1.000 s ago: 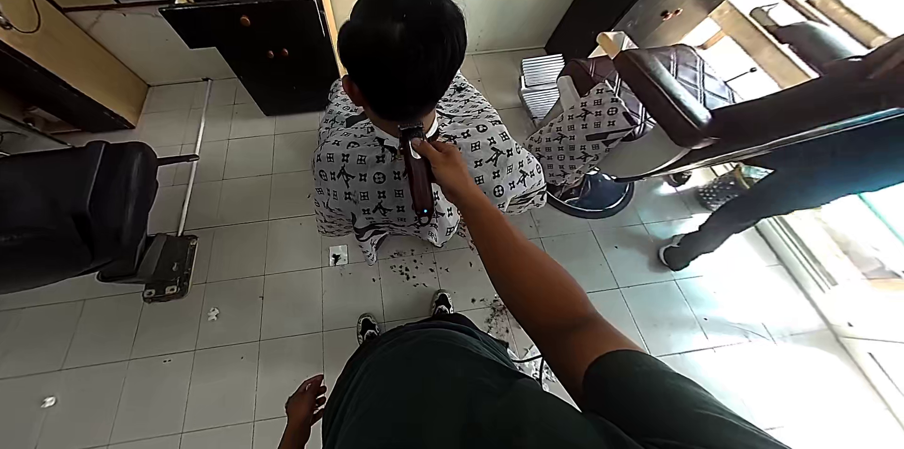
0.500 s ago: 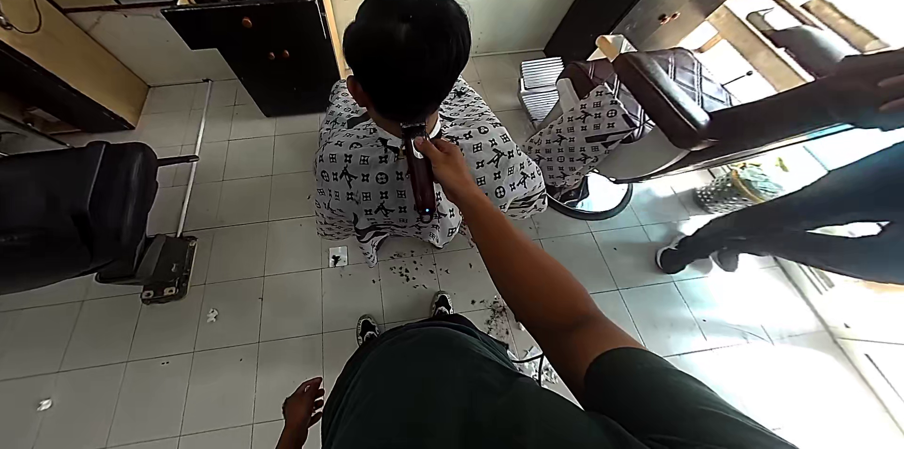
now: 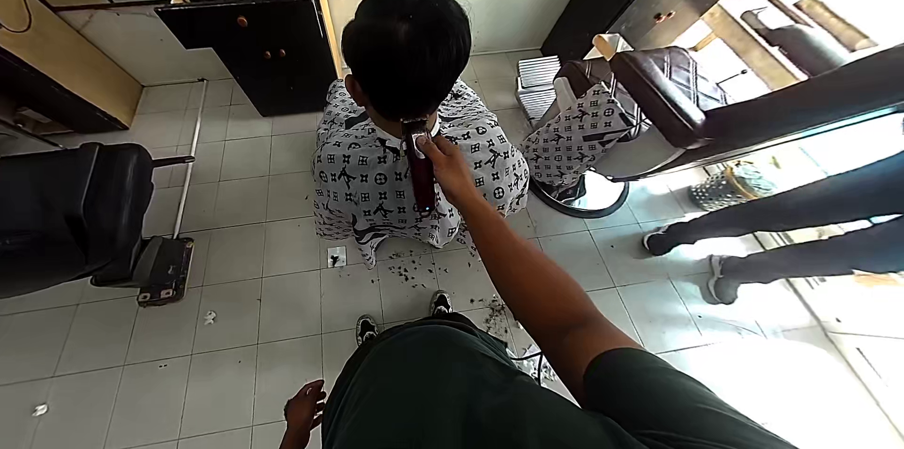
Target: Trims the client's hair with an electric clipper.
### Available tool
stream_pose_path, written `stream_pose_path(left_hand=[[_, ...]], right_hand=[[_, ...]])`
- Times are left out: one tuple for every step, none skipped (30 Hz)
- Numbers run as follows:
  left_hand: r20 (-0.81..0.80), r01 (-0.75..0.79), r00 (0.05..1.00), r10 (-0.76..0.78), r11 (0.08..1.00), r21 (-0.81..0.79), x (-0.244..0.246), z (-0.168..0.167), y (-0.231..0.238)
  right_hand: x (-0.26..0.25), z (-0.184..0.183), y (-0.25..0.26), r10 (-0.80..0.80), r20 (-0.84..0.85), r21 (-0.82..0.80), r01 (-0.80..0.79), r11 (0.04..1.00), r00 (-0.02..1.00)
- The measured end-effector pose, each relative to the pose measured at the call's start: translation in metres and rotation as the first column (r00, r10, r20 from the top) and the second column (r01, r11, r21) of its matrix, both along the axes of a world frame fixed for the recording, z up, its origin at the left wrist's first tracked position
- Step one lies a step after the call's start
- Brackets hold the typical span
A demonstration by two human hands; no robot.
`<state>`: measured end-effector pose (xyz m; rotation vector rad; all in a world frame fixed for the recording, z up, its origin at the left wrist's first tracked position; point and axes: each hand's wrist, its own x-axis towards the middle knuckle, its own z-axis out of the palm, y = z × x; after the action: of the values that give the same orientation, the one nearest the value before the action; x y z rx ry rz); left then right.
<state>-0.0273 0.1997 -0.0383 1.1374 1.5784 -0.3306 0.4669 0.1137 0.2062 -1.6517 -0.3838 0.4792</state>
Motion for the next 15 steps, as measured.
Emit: stream_pose_path(left_hand=[[0.001, -0.002, 1.000, 0.002, 1.000, -0.001, -0.0001, -0.0004, -0.0001], [-0.001, 0.000, 1.000, 0.000, 1.000, 0.001, -0.0005, -0.0009, -0.0002], [-0.003, 0.001, 1.000, -0.001, 1.000, 0.008, -0.0012, -0.0010, -0.0004], [-0.002, 0.002, 1.000, -0.002, 1.000, 0.009, -0.0014, -0.0009, -0.0002], [0.002, 0.001, 1.000, -0.001, 1.000, 0.006, -0.0009, -0.0009, 0.0003], [0.004, -0.001, 1.000, 0.001, 1.000, 0.003, -0.0003, -0.0016, 0.0007], [0.008, -0.003, 1.000, 0.003, 1.000, 0.001, -0.0001, -0.0020, 0.0003], [0.009, -0.001, 1.000, 0.001, 1.000, 0.003, 0.0000, -0.0014, -0.0005], [0.011, 0.005, 1.000, -0.005, 1.000, 0.005, -0.0001, -0.0002, -0.0005], [0.018, 0.009, 1.000, -0.009, 1.000, 0.003, 0.0003, 0.0015, 0.0000], [0.021, 0.009, 1.000, -0.009, 1.000, 0.005, 0.0011, 0.0022, 0.0000], [0.022, 0.009, 1.000, -0.009, 1.000, 0.007, 0.0015, 0.0026, -0.0002], [0.019, 0.012, 1.000, -0.012, 1.000, 0.006, 0.0019, 0.0030, -0.0003], [0.015, 0.012, 1.000, -0.012, 1.000, 0.006, 0.0024, 0.0030, -0.0003], [0.013, 0.012, 1.000, -0.012, 1.000, 0.000, 0.0027, 0.0027, -0.0001]], right_hand=[[0.0001, -0.0009, -0.0001, 0.003, 0.022, 0.002, -0.003, 1.000, 1.000], [0.0010, -0.0016, 0.0003, 0.006, 0.018, -0.009, -0.006, 1.000, 1.000], [0.0022, -0.0022, 0.0008, 0.006, -0.009, -0.028, -0.007, 1.000, 1.000], [0.0032, -0.0026, 0.0012, 0.002, -0.041, -0.044, -0.003, 0.999, 0.999], [0.0039, -0.0026, 0.0013, -0.001, -0.057, -0.048, -0.002, 0.999, 0.998], [0.0038, -0.0021, 0.0013, -0.002, -0.057, -0.033, 0.000, 0.999, 0.998], [0.0025, -0.0017, 0.0014, -0.004, -0.040, 0.003, 0.004, 1.000, 0.999], [0.0004, -0.0024, 0.0012, -0.002, -0.008, 0.052, 0.003, 0.999, 1.000], [-0.0014, -0.0034, 0.0008, 0.008, 0.026, 0.098, -0.011, 0.995, 1.000], [-0.0020, -0.0038, 0.0009, 0.014, 0.048, 0.120, -0.020, 0.993, 0.999], [-0.0015, -0.0034, 0.0013, 0.010, 0.042, 0.105, -0.015, 0.994, 0.999], [-0.0002, -0.0026, 0.0017, 0.003, 0.010, 0.061, -0.004, 0.998, 1.000], [0.0015, -0.0025, 0.0019, -0.002, -0.029, 0.018, 0.002, 1.000, 1.000], [0.0032, -0.0019, 0.0020, 0.001, -0.057, -0.014, -0.002, 1.000, 0.998], [0.0041, -0.0011, 0.0021, 0.008, -0.067, -0.019, -0.009, 1.000, 0.998]])
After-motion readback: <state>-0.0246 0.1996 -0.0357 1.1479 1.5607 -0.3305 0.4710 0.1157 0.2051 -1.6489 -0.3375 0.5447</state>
